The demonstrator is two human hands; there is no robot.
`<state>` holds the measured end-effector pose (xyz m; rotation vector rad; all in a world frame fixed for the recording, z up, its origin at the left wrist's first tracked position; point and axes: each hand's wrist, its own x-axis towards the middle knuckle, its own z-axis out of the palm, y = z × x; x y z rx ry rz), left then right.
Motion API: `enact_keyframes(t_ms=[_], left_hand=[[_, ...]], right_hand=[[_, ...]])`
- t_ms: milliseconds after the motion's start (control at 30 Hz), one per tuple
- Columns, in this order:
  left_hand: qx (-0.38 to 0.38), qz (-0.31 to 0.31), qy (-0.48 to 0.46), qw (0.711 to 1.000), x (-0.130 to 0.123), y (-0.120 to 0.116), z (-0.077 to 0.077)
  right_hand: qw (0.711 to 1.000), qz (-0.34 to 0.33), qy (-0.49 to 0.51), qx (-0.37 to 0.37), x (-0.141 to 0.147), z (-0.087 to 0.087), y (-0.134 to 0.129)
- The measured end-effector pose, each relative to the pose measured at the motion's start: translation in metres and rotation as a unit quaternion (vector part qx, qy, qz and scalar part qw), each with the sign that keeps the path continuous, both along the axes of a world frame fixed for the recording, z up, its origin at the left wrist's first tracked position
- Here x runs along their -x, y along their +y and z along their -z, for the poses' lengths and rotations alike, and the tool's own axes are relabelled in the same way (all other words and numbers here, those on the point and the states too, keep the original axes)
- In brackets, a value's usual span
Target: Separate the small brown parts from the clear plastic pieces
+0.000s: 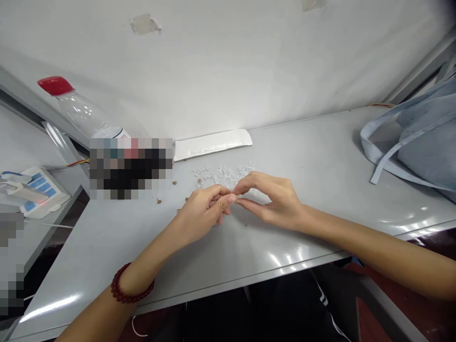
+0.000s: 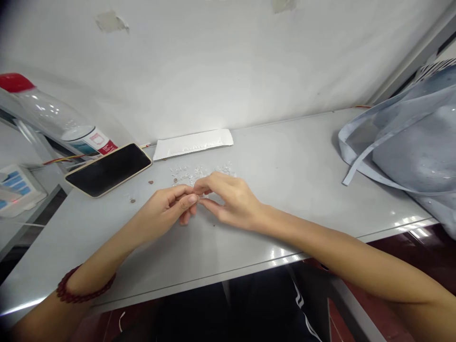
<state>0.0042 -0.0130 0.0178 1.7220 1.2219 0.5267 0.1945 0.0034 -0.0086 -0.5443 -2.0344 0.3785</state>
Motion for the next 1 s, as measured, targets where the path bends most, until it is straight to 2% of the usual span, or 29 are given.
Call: enact_keyframes(t_ms=[167, 267, 400, 567, 667, 767, 800, 867, 933, 1000], left_hand=[[0.072, 0.087, -0.144, 0.983, -0.003, 0.0, 0.003], [0.11, 0.094, -0.212, 0.967, -0.004, -0.001, 0.005], [0.095, 0.073, -0.228, 0.966, -0.006, -0.002, 0.009], [0.054, 0.048, -0.191, 0.979, -0.01, -0.002, 0.01], [0.034, 0.007, -0.116, 0.993, -0.006, 0.002, 0.006], [-0.047, -0.068, 0.05, 0.995, 0.01, 0.011, 0.0], [-0.096, -0.082, 0.125, 0.984, 0.017, 0.015, -0.002], [-0.192, -0.094, 0.266, 0.94, 0.032, 0.023, -0.006], [-0.2, -0.1, 0.338, 0.914, 0.044, 0.03, -0.006], [-0.171, -0.092, 0.367, 0.91, 0.051, 0.034, -0.005]], right_hand=[[0.999, 0.003, 0.031, 0.04, 0.003, -0.005, -0.006], [0.997, -0.001, 0.043, 0.063, 0.004, -0.006, -0.008], [0.996, -0.002, 0.048, 0.077, 0.004, -0.004, -0.008], [0.995, 0.011, 0.034, 0.091, 0.004, -0.004, -0.008], [0.996, 0.023, -0.013, 0.089, 0.002, -0.004, -0.001], [0.994, 0.048, -0.086, 0.039, -0.006, -0.006, 0.012], [0.992, 0.053, -0.116, 0.024, -0.011, -0.007, 0.017], [0.981, 0.05, -0.182, 0.032, -0.02, -0.01, 0.027], [0.969, 0.059, -0.23, 0.07, -0.029, -0.014, 0.035], [0.954, 0.069, -0.272, 0.106, -0.035, -0.016, 0.04]])
